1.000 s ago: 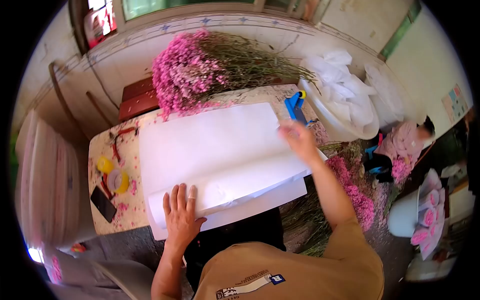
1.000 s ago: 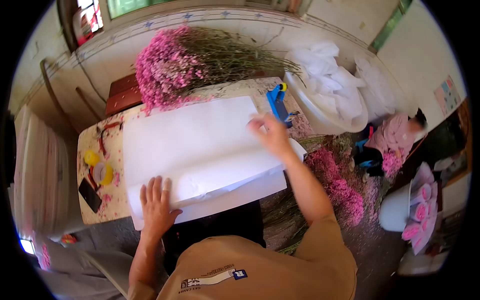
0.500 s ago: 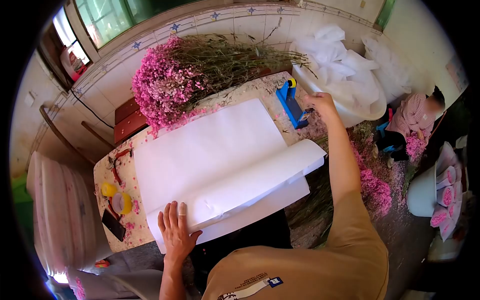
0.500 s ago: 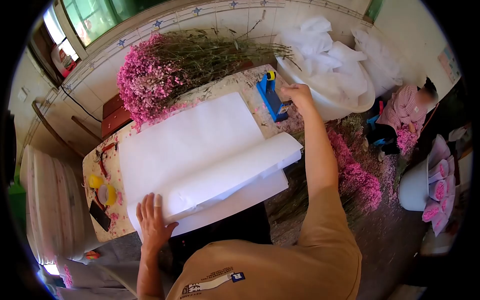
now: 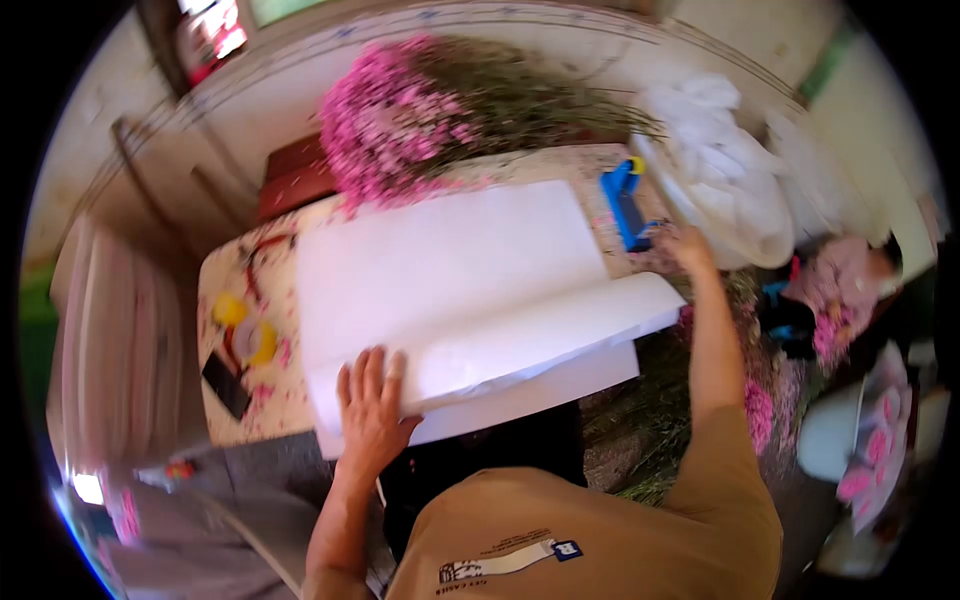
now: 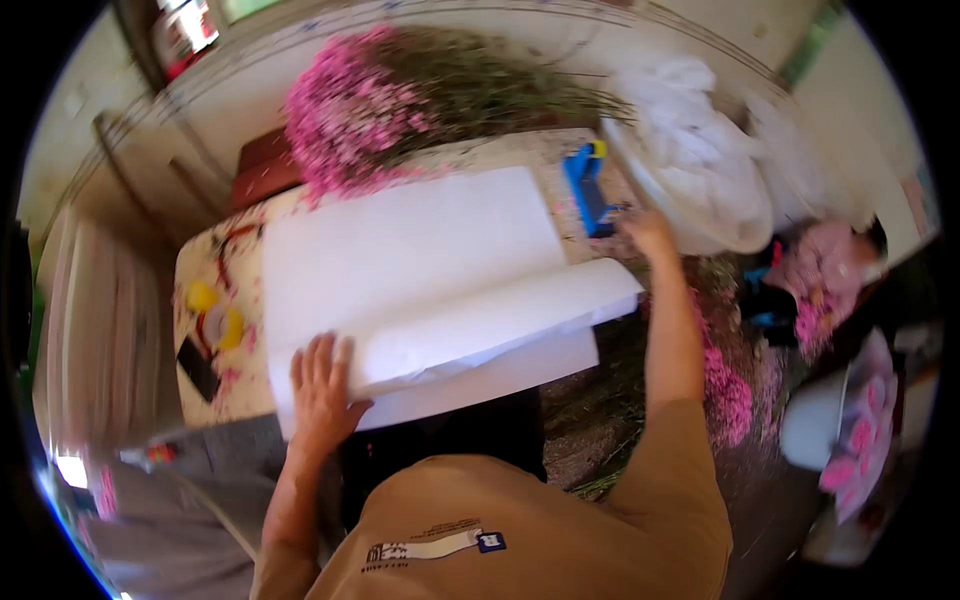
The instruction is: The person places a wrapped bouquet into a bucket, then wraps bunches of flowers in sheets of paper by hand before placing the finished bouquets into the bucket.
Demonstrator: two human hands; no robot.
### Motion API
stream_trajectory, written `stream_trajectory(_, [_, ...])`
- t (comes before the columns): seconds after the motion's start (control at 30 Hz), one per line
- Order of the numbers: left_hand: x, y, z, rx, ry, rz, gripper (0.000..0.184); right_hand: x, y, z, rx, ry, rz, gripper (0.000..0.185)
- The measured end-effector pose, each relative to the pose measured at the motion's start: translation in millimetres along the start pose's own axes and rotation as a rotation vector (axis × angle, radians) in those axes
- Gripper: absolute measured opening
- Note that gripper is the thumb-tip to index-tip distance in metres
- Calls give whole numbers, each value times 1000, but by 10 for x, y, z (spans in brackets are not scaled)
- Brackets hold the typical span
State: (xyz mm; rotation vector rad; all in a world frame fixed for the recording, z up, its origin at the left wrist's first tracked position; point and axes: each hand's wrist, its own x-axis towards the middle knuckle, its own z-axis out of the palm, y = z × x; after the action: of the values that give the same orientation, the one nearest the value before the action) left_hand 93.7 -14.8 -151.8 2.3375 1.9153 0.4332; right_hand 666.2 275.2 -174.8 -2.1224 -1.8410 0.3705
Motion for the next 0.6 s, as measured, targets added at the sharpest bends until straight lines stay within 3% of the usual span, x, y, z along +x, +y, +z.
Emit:
stream_trajectory(0.03, [-2,-31,5,-19,0,-2,104,-15,130,12,-299,186,-89,46])
stream_trajectory(0.1, [-33,-88,37,-46,29,-4,104,-136,67,-122,-299,111,2,39])
stream_trajectory(0.17, [-36,-114,29,-60,56,2,105,-255,100,-93,6,204,-100,31])
stream_trajectory(0.2, [-20,-128,24,-63,61,-30,105,-558,-363,-174,390,81,62,22])
stream_trajectory(0.3, [-33,-117,27,-44,31,13,102,-1777,-1972,20,840,-99,-55,13])
stream_trajectory(0.4, [-29,-117,30,-43,39,14,103,-2532,-2990,490,1007,-559,-118,16])
stream_trajectory(0.47, [-41,-130,36,-47,48,12,103,-2757,-3346,903,899,-678,-165,23])
stream_trajectory(0.53, [-51,-108,54,-44,61,3,105,-2768,-3426,1282,480,-474,-346,38])
stream_trajectory(0.57, [-55,-103,61,-46,74,2,107,-2770,-3374,1332,482,-481,-357,38])
stream_trajectory(0.6, [-61,-110,60,-19,73,7,103,-2773,-3409,1235,253,-416,-454,42])
